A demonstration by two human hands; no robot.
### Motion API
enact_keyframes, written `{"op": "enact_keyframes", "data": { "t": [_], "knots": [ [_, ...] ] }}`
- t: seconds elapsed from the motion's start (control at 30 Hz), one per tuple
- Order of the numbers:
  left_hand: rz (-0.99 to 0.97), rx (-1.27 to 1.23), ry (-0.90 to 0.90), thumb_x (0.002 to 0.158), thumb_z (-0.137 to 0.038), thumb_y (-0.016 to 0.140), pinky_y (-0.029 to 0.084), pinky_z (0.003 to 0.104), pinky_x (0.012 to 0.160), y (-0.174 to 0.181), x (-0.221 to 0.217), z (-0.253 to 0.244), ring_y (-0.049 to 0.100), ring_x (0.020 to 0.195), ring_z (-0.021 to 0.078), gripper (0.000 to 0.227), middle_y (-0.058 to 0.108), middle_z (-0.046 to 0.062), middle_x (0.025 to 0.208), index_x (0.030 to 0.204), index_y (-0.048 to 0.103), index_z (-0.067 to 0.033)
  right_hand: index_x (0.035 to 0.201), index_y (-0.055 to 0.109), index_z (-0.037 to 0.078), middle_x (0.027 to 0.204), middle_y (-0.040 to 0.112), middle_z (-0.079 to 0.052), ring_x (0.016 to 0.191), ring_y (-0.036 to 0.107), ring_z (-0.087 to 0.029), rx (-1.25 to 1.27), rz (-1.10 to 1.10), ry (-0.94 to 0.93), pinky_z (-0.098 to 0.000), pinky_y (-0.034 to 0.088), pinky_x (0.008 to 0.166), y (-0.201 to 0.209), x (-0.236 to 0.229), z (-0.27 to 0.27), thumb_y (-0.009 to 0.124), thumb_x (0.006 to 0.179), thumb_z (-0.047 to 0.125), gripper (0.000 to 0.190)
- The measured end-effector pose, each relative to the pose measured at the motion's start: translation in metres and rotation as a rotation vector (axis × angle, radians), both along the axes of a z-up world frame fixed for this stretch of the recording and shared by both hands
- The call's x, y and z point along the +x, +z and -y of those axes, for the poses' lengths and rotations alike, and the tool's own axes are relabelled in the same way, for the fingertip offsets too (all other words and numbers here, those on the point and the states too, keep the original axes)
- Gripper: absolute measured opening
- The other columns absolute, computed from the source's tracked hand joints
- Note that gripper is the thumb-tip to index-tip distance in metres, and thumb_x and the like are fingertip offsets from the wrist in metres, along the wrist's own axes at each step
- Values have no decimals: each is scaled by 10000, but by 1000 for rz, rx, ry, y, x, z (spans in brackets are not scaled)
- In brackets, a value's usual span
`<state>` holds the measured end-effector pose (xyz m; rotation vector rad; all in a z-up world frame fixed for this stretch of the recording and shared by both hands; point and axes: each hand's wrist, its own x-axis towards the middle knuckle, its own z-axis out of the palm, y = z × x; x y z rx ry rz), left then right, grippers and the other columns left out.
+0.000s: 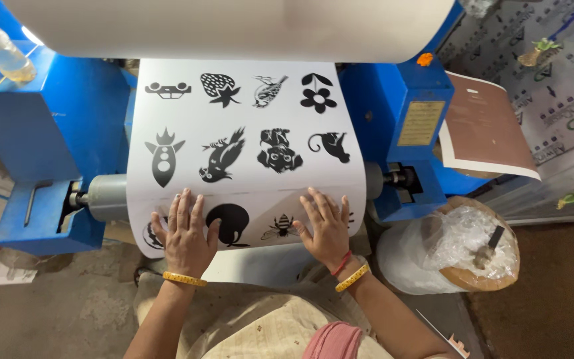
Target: The person operates a blue printing machine, feeding a continuous roll of white paper with black silhouette designs through the rollers. They use both hands to smooth and guide the paper as it moves, ensuring the printed designs remain flat and aligned.
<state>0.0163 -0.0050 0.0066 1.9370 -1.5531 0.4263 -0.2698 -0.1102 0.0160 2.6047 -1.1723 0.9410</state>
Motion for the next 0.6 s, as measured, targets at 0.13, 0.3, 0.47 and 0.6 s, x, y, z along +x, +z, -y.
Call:
{"op": "enact_keyframes", "data": {
  "t": [0.13, 0.3, 0.47, 0.6],
  "knots": [
    [-4, -4, 9, 923, -376, 664, 152, 646, 1191, -2, 4, -4, 433, 1465, 294, 566, 468, 138, 1580, 1419, 578, -118, 1406, 595, 135, 1506, 503, -80, 1372, 459, -281, 8, -7, 9, -615, 169, 1215, -3, 6, 7, 638, 956, 444, 548],
    [31, 0, 35, 909, -386, 678, 155, 630, 1190, -4, 2, -5, 444, 1431, 290, 553, 484, 122, 1542, 1390, 579, -133, 1441, 574, 136, 1560, 459, -94, 1433, 418, -292, -9, -42, 6, -615, 155, 1225, 4, 12, 24, 627, 966, 474, 585],
    [34, -46, -21, 921, -356, 699, 156, 630, 1212, -14, -9, -16, 461, 1353, 289, 488, 490, 104, 1395, 1325, 576, -111, 1472, 540, 127, 1592, 410, -123, 1454, 399, -311, -2, -117, -40, -625, 143, 1183, 18, 19, 47, 623, 935, 512, 666],
    [0, -46, -50, 929, -328, 714, 148, 620, 1224, -15, -21, -29, 474, 1337, 271, 404, 499, 81, 1329, 1253, 576, -130, 1504, 508, 116, 1598, 425, -135, 1459, 400, -320, -13, -126, -24, -601, 193, 1210, 17, 22, 47, 627, 983, 516, 668]
  ]
}}
